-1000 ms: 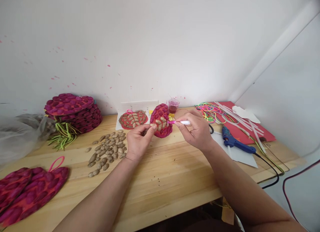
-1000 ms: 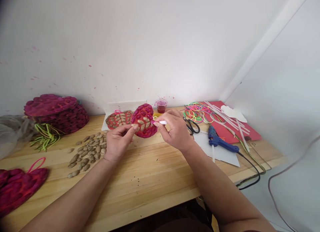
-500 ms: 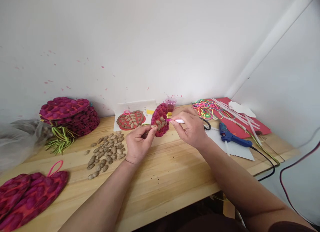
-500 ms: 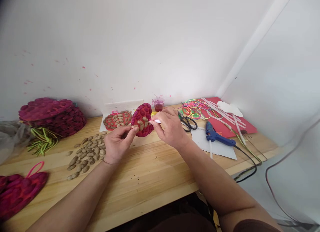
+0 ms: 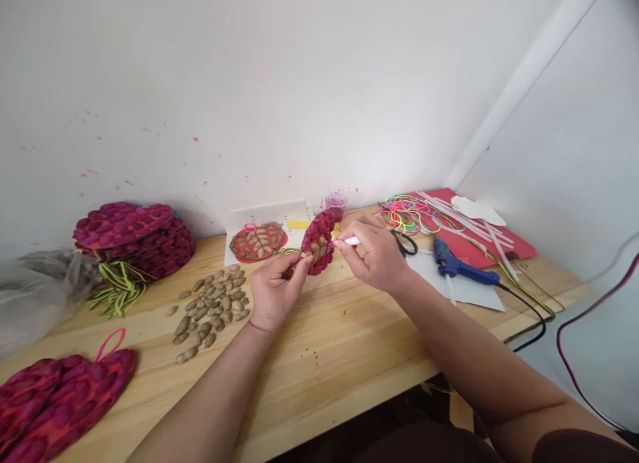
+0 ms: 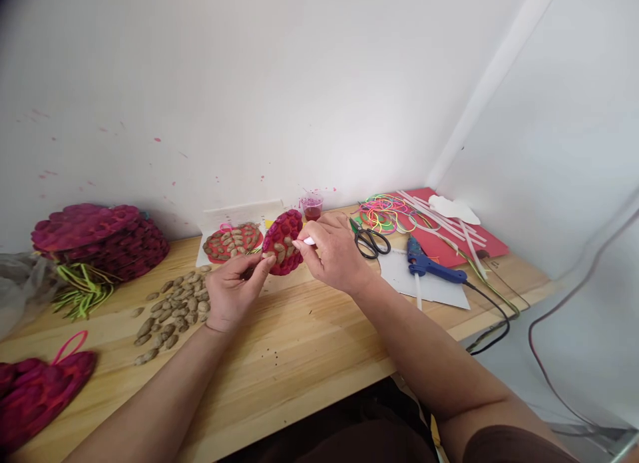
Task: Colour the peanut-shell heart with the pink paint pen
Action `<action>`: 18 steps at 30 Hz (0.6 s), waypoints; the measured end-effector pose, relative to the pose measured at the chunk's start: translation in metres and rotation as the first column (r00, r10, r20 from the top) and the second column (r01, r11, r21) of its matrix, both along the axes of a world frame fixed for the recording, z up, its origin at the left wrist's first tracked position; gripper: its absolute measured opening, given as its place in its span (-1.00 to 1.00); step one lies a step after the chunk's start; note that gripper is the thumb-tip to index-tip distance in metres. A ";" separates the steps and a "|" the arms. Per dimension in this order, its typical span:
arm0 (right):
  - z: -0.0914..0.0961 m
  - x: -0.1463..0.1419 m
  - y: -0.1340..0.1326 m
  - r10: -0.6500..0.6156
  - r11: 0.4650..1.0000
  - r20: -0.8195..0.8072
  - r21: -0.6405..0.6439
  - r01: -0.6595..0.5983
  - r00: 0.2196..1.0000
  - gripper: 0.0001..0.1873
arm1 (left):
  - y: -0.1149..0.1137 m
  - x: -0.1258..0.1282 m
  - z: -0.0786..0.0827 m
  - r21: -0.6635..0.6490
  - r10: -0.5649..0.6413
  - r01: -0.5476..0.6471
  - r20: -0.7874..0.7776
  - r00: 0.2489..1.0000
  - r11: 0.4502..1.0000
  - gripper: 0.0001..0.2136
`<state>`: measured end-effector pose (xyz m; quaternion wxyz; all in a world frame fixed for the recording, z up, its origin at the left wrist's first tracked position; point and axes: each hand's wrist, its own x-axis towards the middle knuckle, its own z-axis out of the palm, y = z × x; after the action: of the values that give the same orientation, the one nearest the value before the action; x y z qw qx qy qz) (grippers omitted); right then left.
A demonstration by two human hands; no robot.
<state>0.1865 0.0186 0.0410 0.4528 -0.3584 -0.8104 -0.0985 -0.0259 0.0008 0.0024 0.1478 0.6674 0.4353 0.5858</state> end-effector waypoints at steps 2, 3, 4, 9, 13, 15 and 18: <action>0.001 0.001 0.000 -0.014 1.000 -0.031 0.000 0.014 0.999 -0.87 | 0.001 -0.001 -0.001 -0.025 -0.001 0.001 0.027 1.000 1.000 -0.86; 0.002 0.001 0.000 -0.027 0.999 -0.052 0.020 0.028 0.998 -0.87 | 0.001 -0.001 -0.002 -0.048 0.004 -0.002 0.055 0.998 0.999 -0.85; 0.003 0.002 0.000 -0.043 0.998 -0.074 0.045 0.046 0.996 -0.87 | 0.002 -0.001 -0.003 -0.082 0.014 -0.007 0.089 0.996 0.997 -0.84; 0.008 0.004 -0.002 -0.060 0.991 -0.160 0.107 0.078 0.985 -0.85 | 0.004 -0.002 -0.005 -0.262 0.093 -0.034 0.215 0.972 0.964 -0.77; 0.006 0.003 -0.002 -0.025 0.998 -0.128 0.051 0.032 0.991 -0.87 | 0.004 0.000 -0.003 -0.288 0.110 -0.039 0.233 0.966 0.957 -0.76; 0.004 0.003 -0.001 -0.023 0.999 -0.084 0.032 0.025 0.996 -0.87 | 0.003 0.000 -0.002 -0.291 0.110 -0.039 0.232 0.966 0.956 -0.75; 0.003 0.003 0.000 -0.001 1.000 -0.021 0.028 0.002 1.000 -0.88 | 0.003 -0.001 -0.002 -0.297 0.106 -0.040 0.211 0.972 0.954 -0.74</action>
<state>0.1895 0.0186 0.0437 0.4664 -0.3537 -0.8038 -0.1065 -0.0267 0.0037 0.0004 0.2705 0.5514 0.5218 0.5921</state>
